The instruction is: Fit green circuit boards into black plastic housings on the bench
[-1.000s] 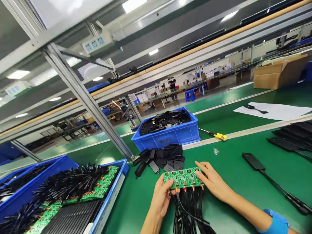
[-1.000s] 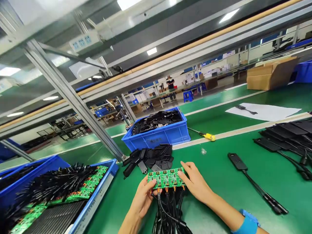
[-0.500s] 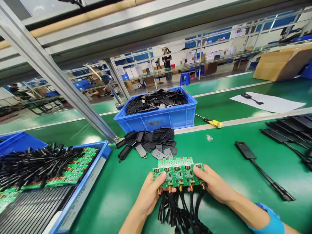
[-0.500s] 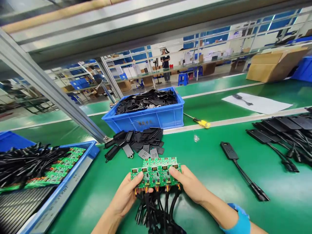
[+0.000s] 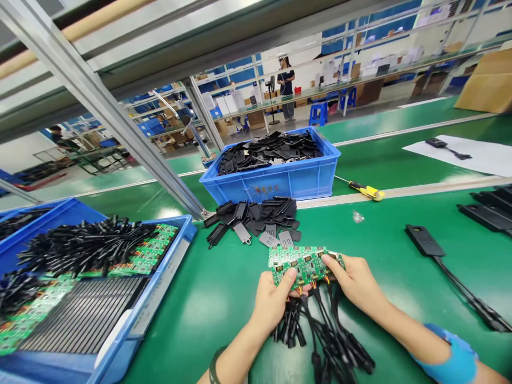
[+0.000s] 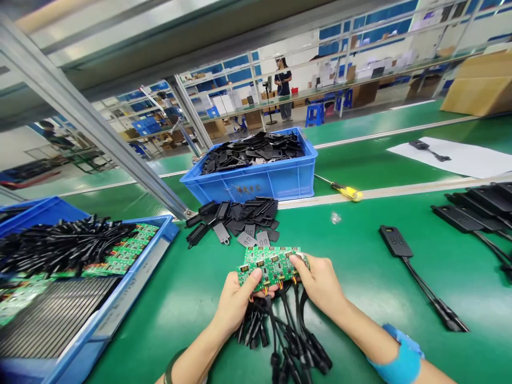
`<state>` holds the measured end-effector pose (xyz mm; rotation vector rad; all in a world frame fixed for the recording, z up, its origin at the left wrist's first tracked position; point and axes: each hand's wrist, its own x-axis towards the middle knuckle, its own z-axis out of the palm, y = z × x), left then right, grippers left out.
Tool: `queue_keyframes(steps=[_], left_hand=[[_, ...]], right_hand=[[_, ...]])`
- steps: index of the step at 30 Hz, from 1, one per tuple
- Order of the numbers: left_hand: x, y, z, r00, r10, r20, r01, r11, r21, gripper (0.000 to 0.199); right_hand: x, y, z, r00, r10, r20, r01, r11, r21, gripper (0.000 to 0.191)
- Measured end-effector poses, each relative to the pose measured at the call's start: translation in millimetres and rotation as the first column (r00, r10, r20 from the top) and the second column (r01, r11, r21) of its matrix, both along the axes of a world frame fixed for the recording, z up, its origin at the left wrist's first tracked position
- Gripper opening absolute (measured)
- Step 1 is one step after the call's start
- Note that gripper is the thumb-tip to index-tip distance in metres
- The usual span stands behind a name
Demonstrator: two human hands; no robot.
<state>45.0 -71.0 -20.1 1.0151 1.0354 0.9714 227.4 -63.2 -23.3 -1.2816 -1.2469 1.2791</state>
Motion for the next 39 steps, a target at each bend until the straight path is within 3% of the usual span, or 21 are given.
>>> queue_keyframes(steps=[4,6,12,15,17,21,24,27,30,35,39], left_hand=[[1,3,1.5,1.000,-0.026,0.011,0.025,0.999,0.022,0.039],[2,4,1.3,1.000,-0.008,-0.018,0.008,1.000,0.009,0.039],[11,-1,-3.4,0.979,0.146,-0.142,-0.133,0.986,0.101,0.036],[12,0,-4.6,0.952,0.217,-0.217,-0.168,0.960,0.225,0.033],[11,5,-4.0,0.949,0.235,-0.209,-0.181,0.952,0.246,0.033],[7,17,1.2,0.995,0.089,0.039,-0.089,0.996,0.007,0.043],[3,22,6.3,0.983,-0.026,0.181,0.043,0.995,-0.089,0.048],[3,21,8.4,0.973,-0.080,0.214,0.095,0.994,-0.062,0.047],[9,16,6.1,0.984,-0.084,0.156,0.081,0.996,0.027,0.038],[21,9,-0.6,0.996,0.024,0.089,-0.036,0.990,0.134,0.027],[24,5,-1.7,0.992,0.122,-0.024,-0.114,0.969,0.221,0.024]], right_hand=[[-2,2,0.4,0.967,0.147,-0.206,-0.156,0.987,-0.029,0.032],[-5,1,-0.3,0.960,0.145,-0.239,-0.163,0.985,-0.053,0.029],[-19,-4,-1.7,0.989,-0.138,-0.055,0.139,0.990,0.023,0.028],[-26,-4,1.0,0.977,-0.213,-0.008,0.213,0.974,0.078,0.027],[-27,-2,1.0,0.977,-0.201,-0.064,0.205,0.977,0.052,0.027],[-16,5,-2.1,0.930,-0.048,-0.364,0.000,0.991,-0.130,0.033],[-10,7,-2.7,0.897,-0.004,-0.442,-0.066,0.987,-0.144,0.036],[-13,5,-3.2,0.914,0.056,-0.403,-0.087,0.994,-0.060,0.036],[-20,2,-7.0,0.961,0.088,-0.260,-0.081,0.996,0.036,0.034],[-29,-2,-13.9,0.999,-0.053,0.001,0.052,0.983,0.177,0.033],[-36,-7,-13.2,0.982,-0.167,0.086,0.142,0.960,0.242,0.029]])
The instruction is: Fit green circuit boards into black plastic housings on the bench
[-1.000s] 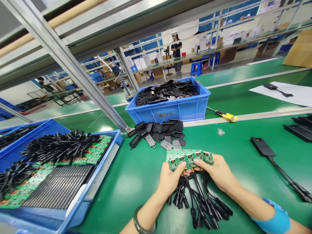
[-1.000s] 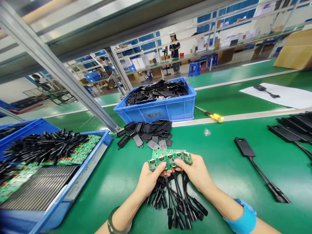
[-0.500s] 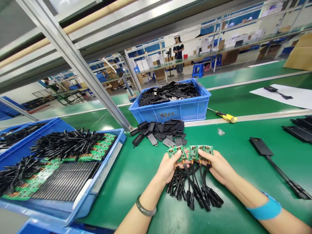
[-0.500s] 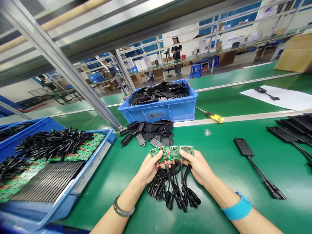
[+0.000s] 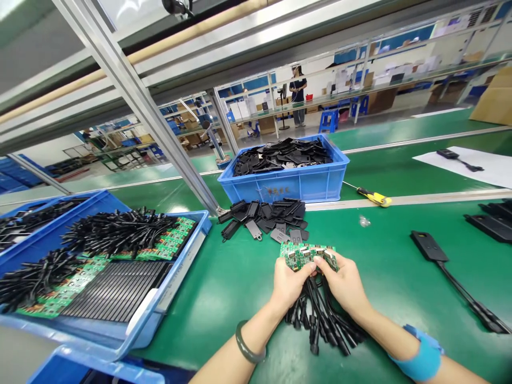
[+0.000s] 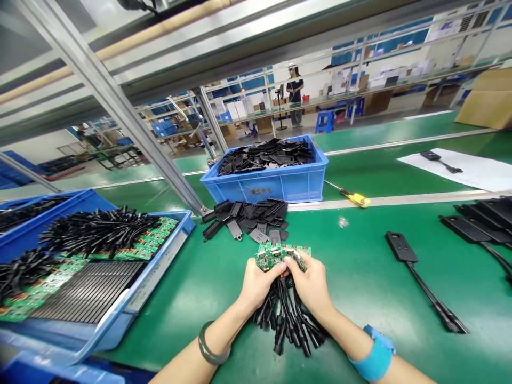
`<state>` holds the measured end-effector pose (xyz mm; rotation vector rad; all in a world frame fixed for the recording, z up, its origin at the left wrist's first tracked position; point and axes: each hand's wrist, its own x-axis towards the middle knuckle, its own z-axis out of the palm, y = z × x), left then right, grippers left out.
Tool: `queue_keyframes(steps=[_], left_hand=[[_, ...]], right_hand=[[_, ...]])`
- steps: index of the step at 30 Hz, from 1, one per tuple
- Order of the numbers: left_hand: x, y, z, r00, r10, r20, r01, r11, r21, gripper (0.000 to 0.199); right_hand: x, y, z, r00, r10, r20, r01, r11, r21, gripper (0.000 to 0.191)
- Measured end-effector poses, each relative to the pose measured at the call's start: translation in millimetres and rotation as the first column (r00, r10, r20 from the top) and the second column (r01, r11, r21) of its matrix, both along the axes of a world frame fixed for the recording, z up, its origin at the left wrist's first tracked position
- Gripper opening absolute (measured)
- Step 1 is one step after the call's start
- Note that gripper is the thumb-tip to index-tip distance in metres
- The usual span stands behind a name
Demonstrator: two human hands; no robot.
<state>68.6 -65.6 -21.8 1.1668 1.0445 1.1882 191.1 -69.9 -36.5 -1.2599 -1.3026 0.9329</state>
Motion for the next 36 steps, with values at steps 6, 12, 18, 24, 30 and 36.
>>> queue_keyframes(steps=[6,12,18,24,30,36], left_hand=[[0,0,3.3,0.997,-0.029,0.071,0.032,0.999,-0.040,0.028],[-4,3,6.5,0.874,-0.090,0.477,0.245,0.930,-0.274,0.029],[-9,6,7.5,0.932,-0.134,0.337,0.198,0.966,-0.164,0.027],[-11,6,5.8,0.964,-0.157,0.215,0.201,0.959,-0.201,0.036],[-12,5,5.6,0.981,-0.173,0.089,0.180,0.980,-0.089,0.026],[-4,1,0.0,0.998,-0.037,-0.047,0.038,0.999,0.007,0.006]], right_hand=[[-1,3,5.6,0.979,0.071,-0.190,-0.081,0.996,-0.048,0.028],[5,8,4.5,0.985,0.081,-0.151,-0.095,0.992,-0.082,0.043],[10,8,8.6,0.872,0.061,-0.486,-0.167,0.970,-0.178,0.044],[6,7,8.4,0.932,0.167,-0.321,-0.218,0.968,-0.128,0.044],[6,7,1.8,0.944,0.170,-0.284,-0.208,0.972,-0.111,0.032],[4,5,-6.5,0.991,0.059,-0.123,-0.069,0.995,-0.075,0.031]])
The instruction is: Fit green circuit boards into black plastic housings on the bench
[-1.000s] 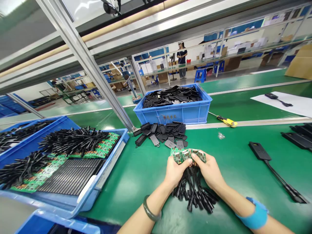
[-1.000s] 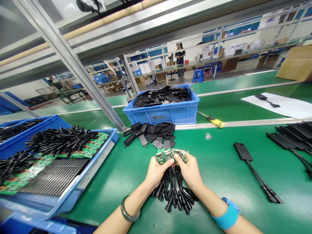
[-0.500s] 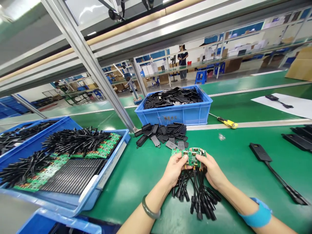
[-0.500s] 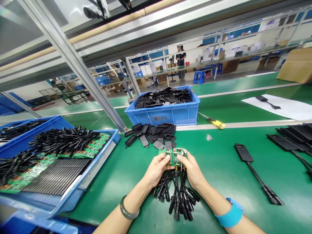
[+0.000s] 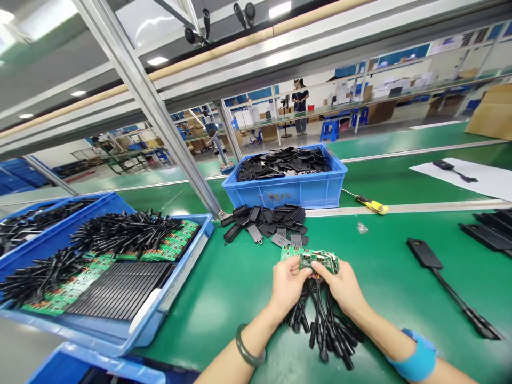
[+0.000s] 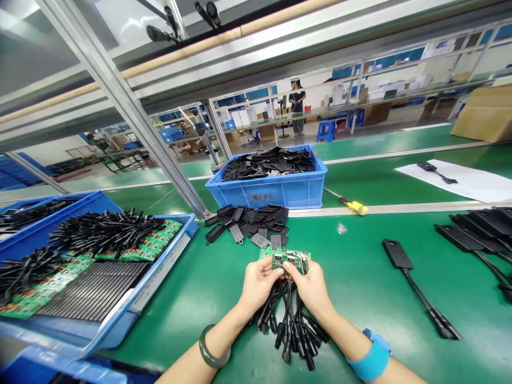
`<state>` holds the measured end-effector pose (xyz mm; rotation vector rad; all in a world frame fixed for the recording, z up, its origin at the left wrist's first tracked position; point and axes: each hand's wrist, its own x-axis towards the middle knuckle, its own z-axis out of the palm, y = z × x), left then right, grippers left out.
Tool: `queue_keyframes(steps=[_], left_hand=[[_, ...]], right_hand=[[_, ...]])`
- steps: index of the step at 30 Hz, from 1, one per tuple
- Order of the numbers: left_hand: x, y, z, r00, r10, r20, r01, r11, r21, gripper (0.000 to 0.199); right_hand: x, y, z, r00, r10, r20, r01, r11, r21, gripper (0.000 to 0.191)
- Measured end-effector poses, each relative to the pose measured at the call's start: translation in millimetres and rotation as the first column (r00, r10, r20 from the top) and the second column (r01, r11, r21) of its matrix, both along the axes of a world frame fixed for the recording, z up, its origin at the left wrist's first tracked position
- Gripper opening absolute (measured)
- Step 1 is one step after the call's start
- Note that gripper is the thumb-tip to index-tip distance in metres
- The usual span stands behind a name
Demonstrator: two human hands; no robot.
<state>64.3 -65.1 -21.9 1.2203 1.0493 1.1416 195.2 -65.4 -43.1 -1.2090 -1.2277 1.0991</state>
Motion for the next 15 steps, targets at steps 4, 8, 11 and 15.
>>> queue_keyframes(steps=[4,8,11,15], left_hand=[[1.5,-1.4,-5.8,0.994,0.041,-0.106,-0.032,0.996,0.086,0.004],[1.3,-4.1,-8.7,0.978,0.086,-0.190,-0.057,0.987,0.153,0.011],[2.2,-6.2,-8.7,0.957,0.117,-0.266,-0.063,0.977,0.201,0.015],[3.8,-4.4,-6.7,0.957,0.092,-0.275,-0.029,0.974,0.226,0.014]], right_hand=[[-3.9,-2.8,0.0,0.996,-0.081,0.045,0.081,0.997,-0.004,0.032],[-6.5,-5.5,0.6,0.990,-0.126,0.068,0.126,0.992,0.009,0.033],[-8.1,-5.9,0.2,0.980,-0.170,0.100,0.167,0.985,0.033,0.033],[-8.3,-2.6,1.7,0.979,-0.194,0.058,0.192,0.981,0.033,0.033]])
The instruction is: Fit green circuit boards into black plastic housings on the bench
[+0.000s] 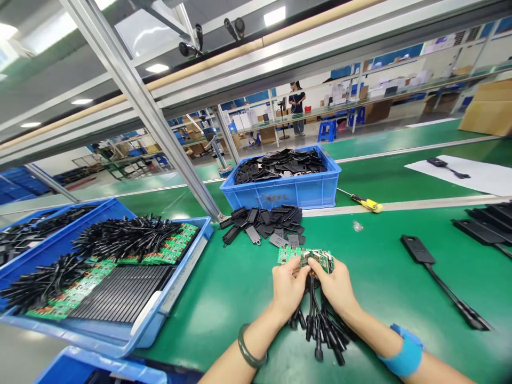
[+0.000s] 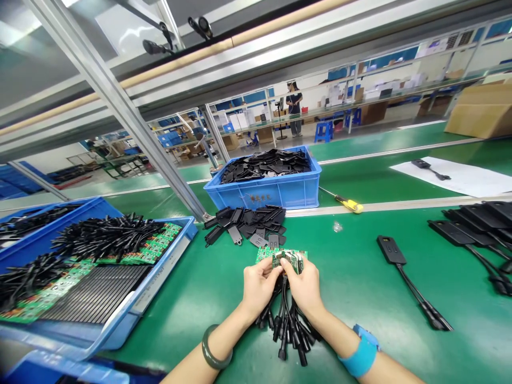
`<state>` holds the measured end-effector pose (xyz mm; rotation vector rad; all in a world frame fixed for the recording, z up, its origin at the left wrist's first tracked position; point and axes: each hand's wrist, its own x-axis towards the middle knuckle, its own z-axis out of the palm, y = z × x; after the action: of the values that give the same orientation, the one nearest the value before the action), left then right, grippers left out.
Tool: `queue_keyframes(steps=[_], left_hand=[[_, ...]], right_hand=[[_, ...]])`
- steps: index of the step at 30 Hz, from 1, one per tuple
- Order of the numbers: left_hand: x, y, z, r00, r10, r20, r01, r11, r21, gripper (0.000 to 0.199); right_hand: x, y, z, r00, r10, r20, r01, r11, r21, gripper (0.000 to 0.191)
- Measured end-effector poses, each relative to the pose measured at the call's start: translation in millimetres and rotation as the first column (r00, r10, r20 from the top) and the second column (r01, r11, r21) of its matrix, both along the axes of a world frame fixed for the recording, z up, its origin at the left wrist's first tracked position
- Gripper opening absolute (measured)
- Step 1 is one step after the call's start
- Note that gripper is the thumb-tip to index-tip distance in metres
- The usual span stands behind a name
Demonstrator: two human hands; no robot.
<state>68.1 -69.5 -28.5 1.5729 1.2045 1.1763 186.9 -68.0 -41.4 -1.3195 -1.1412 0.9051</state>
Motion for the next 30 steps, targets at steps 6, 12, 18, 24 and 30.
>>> queue_keyframes(steps=[6,12,18,24,30], left_hand=[[4,-3,9.2,0.940,-0.278,0.196,0.293,0.955,-0.052,0.064],[7,-14,15.1,0.956,-0.282,0.080,0.289,0.953,-0.091,0.088],[-54,-10,49.3,0.951,-0.126,0.284,0.195,0.954,-0.228,0.049],[-165,-7,75.3,0.692,0.139,-0.709,-0.352,0.922,-0.163,0.064],[-174,-7,64.1,0.156,0.000,-0.988,-0.613,0.784,-0.096,0.077]], right_hand=[[3,3,15.6,0.847,0.142,-0.512,-0.177,0.984,-0.020,0.044],[7,-4,19.5,0.895,0.333,-0.297,-0.346,0.938,0.007,0.060],[21,10,3.9,0.953,0.300,0.044,-0.301,0.953,0.021,0.059],[35,27,-9.4,0.842,0.174,0.510,-0.207,0.978,0.009,0.041],[48,22,-4.2,0.448,0.090,0.889,-0.058,0.996,-0.072,0.035]])
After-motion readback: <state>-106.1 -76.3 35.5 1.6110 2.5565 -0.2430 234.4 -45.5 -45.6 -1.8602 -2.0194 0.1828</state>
